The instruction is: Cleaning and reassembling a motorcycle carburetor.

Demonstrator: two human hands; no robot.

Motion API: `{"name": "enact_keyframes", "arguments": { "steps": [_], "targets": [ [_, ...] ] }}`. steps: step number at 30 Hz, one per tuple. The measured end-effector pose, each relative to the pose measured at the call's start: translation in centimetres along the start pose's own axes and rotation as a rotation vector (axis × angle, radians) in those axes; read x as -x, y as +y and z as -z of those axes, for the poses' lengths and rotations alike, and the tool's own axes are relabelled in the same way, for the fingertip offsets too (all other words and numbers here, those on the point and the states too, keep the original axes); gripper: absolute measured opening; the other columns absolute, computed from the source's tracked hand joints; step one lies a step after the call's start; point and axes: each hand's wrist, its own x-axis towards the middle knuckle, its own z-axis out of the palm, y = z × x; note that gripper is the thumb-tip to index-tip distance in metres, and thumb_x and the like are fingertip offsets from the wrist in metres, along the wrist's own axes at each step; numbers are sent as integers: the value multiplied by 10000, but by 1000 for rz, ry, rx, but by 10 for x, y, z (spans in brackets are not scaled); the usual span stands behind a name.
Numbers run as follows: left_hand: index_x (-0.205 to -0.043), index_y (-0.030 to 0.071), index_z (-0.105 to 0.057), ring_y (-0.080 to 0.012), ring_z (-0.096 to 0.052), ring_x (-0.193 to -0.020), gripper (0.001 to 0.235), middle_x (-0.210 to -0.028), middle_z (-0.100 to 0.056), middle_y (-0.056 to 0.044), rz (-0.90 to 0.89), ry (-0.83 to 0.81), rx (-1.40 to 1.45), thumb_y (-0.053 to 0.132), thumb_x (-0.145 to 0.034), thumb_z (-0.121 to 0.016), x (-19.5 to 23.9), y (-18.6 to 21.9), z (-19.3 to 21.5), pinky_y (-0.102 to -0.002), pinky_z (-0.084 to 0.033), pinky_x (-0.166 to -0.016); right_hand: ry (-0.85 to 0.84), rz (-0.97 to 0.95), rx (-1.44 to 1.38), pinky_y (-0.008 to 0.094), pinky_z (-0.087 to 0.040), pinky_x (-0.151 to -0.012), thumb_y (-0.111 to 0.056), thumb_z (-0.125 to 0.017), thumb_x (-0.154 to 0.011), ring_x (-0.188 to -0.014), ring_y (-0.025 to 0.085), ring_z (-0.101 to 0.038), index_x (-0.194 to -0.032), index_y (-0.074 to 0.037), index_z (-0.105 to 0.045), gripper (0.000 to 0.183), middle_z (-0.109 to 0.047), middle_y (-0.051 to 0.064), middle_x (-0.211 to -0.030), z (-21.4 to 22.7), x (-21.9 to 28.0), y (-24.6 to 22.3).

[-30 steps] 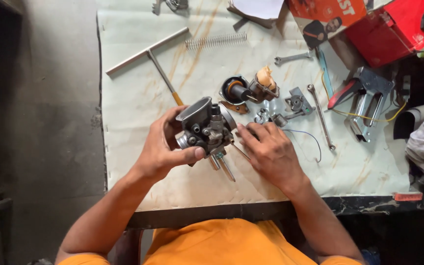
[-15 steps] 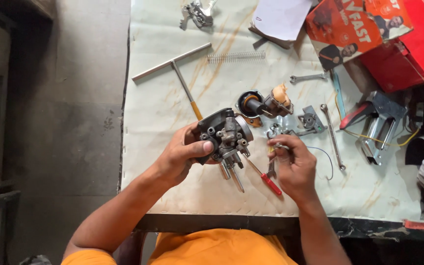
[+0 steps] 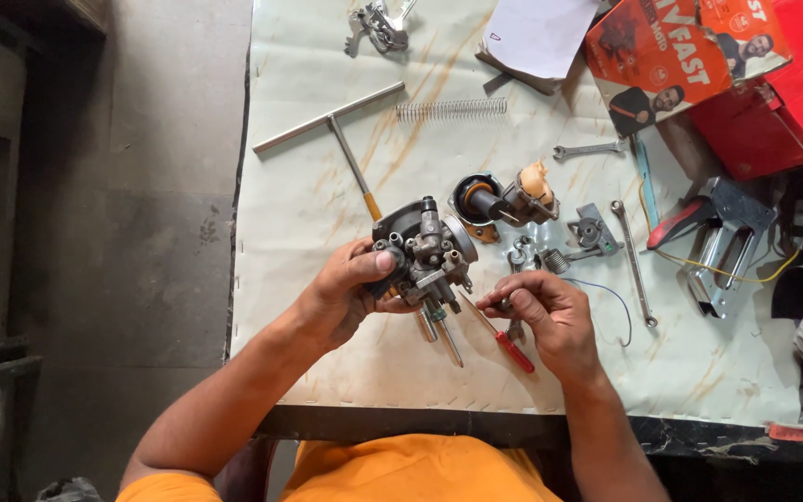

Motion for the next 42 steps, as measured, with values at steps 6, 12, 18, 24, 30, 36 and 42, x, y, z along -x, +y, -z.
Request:
{"name": "enact_keyframes", "arguments": {
  "steps": [6,12,18,24,30,36,42],
  "targets": [
    [-1350,-2,-548,-152,-688,-1025,788,-1145,-690,-76,-45,-16,3,447,-769,-835,2,1,-5,-405,-600,-927,77,-11,116,360,-657,-815,-33,-619,-1007,-917,238,-761,-1141,73,-694,187,-740,161,-982,-1,0,4],
    [-1409,-80,-552,-163,-611,-1176,907,-1244,-644,-98,-261,-51,-255,416,-739,-908,11,-2,-6,-276,-510,-1030,14,61,92,357,-659,-839,42,-653,-967,-944,220,-748,-1131,98,-702,180,-715,151,-1061,-7,0,-9],
    [-1445,-52,-475,-190,-637,-1259,985,-1324,-616,-119,-395,87,-667,340,-659,-920,19,14,-26,-314,-611,-1005,90,-30,83,375,-656,-832,63,-666,-962,-895,253,-762,-1162,109,-688,206,-736,211,-989,7,3,10],
    [-1455,-62,-450,-199,-647,-1283,1005,-1343,-614,-126,-488,114,-760,289,-656,-948,20,13,-29,-332,-627,-1021,-28,70,36,393,-665,-894,68,-623,-978,-990,265,-770,-1100,108,-667,136,-694,169,-1083,-3,-2,-3],
    [-1349,1,-524,-242,-681,-1084,943,-1191,-669,-120,-917,241,-1231,319,-611,-1019,16,3,-26,-361,-574,-913,43,41,86,365,-654,-837,64,-634,-970,-978,262,-773,-1176,104,-657,211,-714,160,-1013,-1,0,2],
    [-1375,-17,-508,-352,-658,-1153,883,-1267,-656,-147,-1109,278,-1531,313,-707,-980,12,-2,-29,-426,-586,-972,9,72,96,363,-660,-855,25,-642,-992,-986,249,-765,-1219,83,-645,234,-723,158,-1023,-6,0,0],
    [-1369,-39,-528,-349,-644,-1173,822,-1298,-647,-149,-1144,251,-1601,309,-762,-959,9,-10,-24,-413,-587,-972,-9,40,62,364,-665,-835,-8,-619,-1029,-980,251,-778,-1179,74,-664,177,-747,161,-1017,-1,3,3]
  ]
}}
